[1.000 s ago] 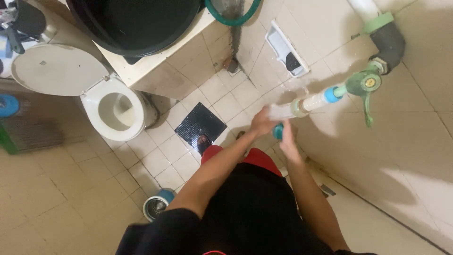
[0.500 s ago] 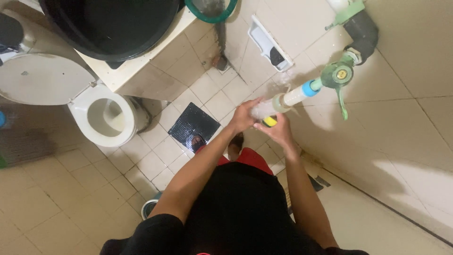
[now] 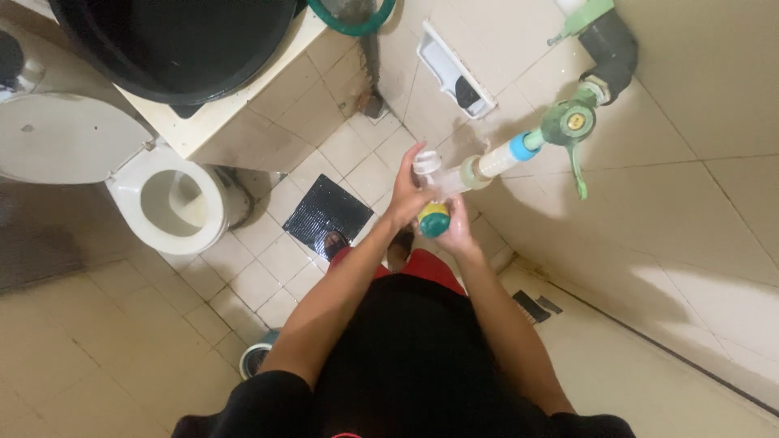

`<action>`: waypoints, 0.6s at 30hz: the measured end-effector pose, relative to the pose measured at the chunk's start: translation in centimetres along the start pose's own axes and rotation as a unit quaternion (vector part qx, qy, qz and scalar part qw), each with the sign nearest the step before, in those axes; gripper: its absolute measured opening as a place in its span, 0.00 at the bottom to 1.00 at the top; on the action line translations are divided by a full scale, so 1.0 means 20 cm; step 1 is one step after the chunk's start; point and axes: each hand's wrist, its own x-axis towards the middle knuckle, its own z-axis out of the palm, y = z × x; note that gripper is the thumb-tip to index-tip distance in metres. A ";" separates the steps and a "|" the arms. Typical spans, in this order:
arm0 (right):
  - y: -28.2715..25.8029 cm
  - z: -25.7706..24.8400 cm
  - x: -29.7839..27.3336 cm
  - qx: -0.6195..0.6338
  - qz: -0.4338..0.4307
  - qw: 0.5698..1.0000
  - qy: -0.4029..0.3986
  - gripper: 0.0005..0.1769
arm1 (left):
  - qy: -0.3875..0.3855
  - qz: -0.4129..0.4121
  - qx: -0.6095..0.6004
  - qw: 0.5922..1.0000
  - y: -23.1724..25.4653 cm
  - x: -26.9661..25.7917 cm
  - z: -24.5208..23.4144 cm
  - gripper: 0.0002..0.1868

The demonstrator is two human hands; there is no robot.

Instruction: The person removes a red plastic shelf from the bathroom wall, rinses it and a small plastic cup under a water tap, and then hangs the shelf back onto its hooks.

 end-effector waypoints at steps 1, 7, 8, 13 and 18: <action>0.01 0.01 0.00 0.022 0.031 0.999 -0.022 0.24 | -0.012 0.015 -0.067 0.998 0.00 -0.03 0.04 0.62; -0.02 0.12 -0.17 0.091 0.037 0.995 0.020 0.19 | 0.006 -0.055 0.224 0.973 -0.11 0.00 0.01 0.44; -0.03 0.13 -0.20 0.092 0.037 0.995 0.020 0.19 | 0.005 -0.055 0.225 0.973 -0.12 0.02 0.00 0.44; -0.06 0.03 -0.19 0.020 -0.035 0.997 -0.072 0.14 | 0.006 -0.017 0.395 0.918 -0.08 -0.02 0.01 0.48; 0.00 -0.03 -0.18 0.046 -0.048 0.987 -0.148 0.15 | -0.025 -0.038 0.300 0.953 -0.02 -0.12 0.05 0.40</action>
